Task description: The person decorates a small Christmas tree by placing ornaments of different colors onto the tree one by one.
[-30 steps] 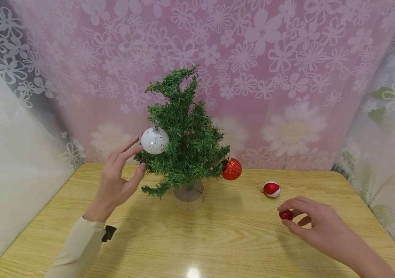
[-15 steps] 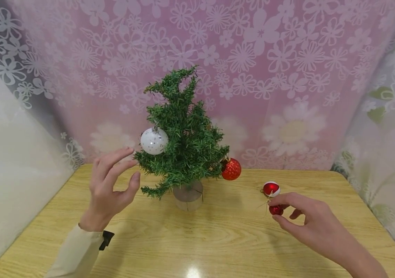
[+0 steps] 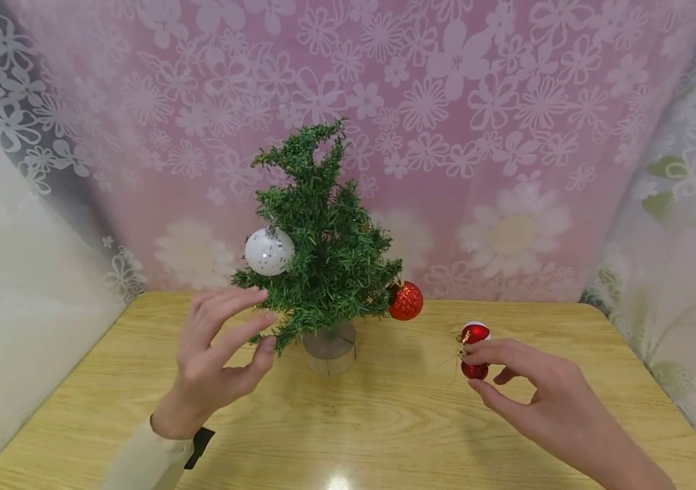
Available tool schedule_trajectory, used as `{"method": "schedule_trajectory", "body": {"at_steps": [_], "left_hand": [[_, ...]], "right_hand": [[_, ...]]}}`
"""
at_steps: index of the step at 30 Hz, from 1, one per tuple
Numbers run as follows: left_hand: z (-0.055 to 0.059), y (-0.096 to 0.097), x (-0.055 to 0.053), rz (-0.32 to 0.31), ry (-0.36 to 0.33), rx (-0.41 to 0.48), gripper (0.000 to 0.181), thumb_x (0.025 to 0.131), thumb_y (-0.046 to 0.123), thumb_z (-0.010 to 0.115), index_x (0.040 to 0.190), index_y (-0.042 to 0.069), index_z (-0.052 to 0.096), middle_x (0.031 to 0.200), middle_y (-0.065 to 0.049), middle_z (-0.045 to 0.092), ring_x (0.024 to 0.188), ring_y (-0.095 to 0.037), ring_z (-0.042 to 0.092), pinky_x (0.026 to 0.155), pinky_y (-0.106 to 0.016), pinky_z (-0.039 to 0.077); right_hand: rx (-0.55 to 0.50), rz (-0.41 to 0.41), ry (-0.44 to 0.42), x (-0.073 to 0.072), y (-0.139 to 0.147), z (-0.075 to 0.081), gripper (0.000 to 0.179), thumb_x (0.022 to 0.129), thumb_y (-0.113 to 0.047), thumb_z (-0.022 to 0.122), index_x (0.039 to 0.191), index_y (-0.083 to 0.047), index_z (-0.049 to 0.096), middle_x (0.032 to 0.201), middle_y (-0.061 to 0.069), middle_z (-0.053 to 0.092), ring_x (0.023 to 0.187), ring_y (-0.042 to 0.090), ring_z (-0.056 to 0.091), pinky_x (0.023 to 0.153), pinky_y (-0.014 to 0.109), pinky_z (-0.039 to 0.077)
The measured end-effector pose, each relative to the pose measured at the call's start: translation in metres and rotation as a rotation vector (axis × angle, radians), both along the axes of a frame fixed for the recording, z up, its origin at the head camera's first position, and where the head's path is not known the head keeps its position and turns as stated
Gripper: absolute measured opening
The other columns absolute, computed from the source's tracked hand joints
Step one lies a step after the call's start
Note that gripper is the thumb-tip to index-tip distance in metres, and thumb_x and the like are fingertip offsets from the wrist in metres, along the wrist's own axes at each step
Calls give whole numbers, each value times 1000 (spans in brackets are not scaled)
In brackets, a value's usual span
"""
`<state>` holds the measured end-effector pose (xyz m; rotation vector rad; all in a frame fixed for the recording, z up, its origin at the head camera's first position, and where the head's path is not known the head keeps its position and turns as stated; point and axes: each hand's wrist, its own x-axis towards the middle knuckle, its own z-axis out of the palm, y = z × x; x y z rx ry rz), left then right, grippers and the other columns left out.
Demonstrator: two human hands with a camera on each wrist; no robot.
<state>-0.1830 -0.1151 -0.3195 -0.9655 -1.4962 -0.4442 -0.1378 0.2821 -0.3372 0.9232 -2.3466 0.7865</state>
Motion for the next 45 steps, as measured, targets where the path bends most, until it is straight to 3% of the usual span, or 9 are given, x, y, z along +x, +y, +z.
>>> {"method": "schedule_trajectory", "body": {"at_steps": [5,9,13,21,27,32,35,40,45], "left_hand": [[-8,4,2,113,-86,-78,23,99,26,63,114,16,78,124,-14,71,112,-30,67,88,-50,49],[-16,5,0,180,-143,-75,26,102,31,62,117,16,77,129,-13,70,118,-30,67,92,-51,51],[-22,6,-2,206,-208,-74,31,103,34,60,122,15,75,135,-13,67,122,-29,66,96,-52,52],[-28,7,-8,207,-302,-52,43,103,40,58,132,11,69,140,-12,66,128,-31,63,98,-54,52],[-28,3,-14,183,-360,-17,44,104,39,57,135,11,68,142,-11,64,132,-30,61,100,-54,49],[-29,1,-18,157,-408,-5,42,104,36,56,136,11,67,145,-11,62,134,-30,59,102,-52,48],[-31,1,-21,143,-424,-3,42,104,33,57,137,10,66,146,-12,61,134,-32,59,102,-51,48],[-31,1,-23,118,-433,1,39,104,31,57,135,10,67,146,-13,61,133,-33,59,101,-49,48],[-29,1,-19,93,-371,36,36,104,31,57,128,9,71,142,-16,63,128,-32,62,94,-49,49]], "right_hand": [[27,1,39,3,-6,8,65,63,9,90,116,-23,72,117,-22,68,91,-12,65,71,6,51],[6,0,25,3,-9,7,67,61,11,89,115,-25,72,112,-14,72,90,-11,65,71,6,50],[6,-5,24,3,-10,6,68,61,11,89,114,-28,72,109,-12,73,90,-10,65,71,6,50],[16,0,29,4,-12,9,68,62,8,90,114,-31,71,107,-17,73,89,-9,66,73,7,51],[1,25,28,3,-11,8,43,77,-8,88,113,-26,72,109,-18,72,89,-5,67,73,7,51],[8,16,27,4,-11,7,62,66,3,90,114,-31,70,107,-16,73,89,-7,66,73,7,51],[7,23,34,4,-11,7,60,68,1,90,115,-31,70,107,-16,73,89,-6,66,73,7,51],[-2,32,25,5,-11,7,49,72,-2,90,112,-24,73,110,-19,71,90,-6,67,73,8,51],[-4,7,50,6,-13,9,49,69,-1,90,111,-21,74,112,-23,69,84,-8,66,73,7,51]]}}
